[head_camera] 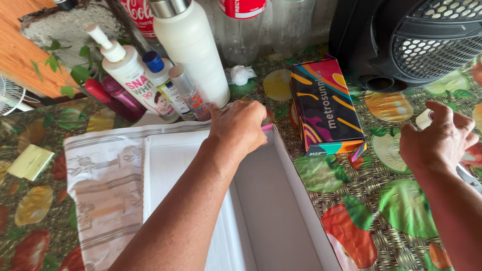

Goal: The person assembles a white cardboard box by folding its flaps and securing them with tape. They use scissors to cut the tape and repeatedly apply tape to the box edges to hold the structure together.

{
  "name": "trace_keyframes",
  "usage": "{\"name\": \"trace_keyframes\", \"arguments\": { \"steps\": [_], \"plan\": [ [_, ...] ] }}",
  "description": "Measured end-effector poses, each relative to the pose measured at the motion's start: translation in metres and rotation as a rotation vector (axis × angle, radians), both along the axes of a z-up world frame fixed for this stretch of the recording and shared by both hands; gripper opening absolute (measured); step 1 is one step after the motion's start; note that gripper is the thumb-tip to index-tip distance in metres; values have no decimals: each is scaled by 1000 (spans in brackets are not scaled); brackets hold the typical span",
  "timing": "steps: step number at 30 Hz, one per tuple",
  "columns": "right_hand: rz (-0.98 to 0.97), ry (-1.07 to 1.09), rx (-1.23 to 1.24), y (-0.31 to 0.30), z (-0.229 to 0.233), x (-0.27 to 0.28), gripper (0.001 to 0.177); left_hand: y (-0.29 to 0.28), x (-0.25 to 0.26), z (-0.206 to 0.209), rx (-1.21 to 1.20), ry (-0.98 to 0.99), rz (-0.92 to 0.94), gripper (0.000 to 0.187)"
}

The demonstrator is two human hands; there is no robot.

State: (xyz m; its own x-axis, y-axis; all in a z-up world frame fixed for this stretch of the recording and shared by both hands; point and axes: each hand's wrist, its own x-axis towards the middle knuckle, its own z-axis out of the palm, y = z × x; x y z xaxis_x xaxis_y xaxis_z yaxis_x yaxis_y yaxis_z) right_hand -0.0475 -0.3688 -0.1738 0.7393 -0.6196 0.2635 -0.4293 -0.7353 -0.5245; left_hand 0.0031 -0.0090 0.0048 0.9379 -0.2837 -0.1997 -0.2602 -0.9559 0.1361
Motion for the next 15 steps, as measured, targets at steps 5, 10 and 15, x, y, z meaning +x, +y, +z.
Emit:
{"name": "trace_keyframes", "arguments": {
  "steps": [5,10,15],
  "plan": [
    [-27,86,-6,-6,7,6,75,-23,5,5,-17,2,-11,29],
    [-27,146,-32,-9,14,5,80,-47,7,6,-125,-161,-48,46],
    [-32,210,34,-10,26,3,74,-67,8,4,-160,-249,-71,47]
  ]
}}
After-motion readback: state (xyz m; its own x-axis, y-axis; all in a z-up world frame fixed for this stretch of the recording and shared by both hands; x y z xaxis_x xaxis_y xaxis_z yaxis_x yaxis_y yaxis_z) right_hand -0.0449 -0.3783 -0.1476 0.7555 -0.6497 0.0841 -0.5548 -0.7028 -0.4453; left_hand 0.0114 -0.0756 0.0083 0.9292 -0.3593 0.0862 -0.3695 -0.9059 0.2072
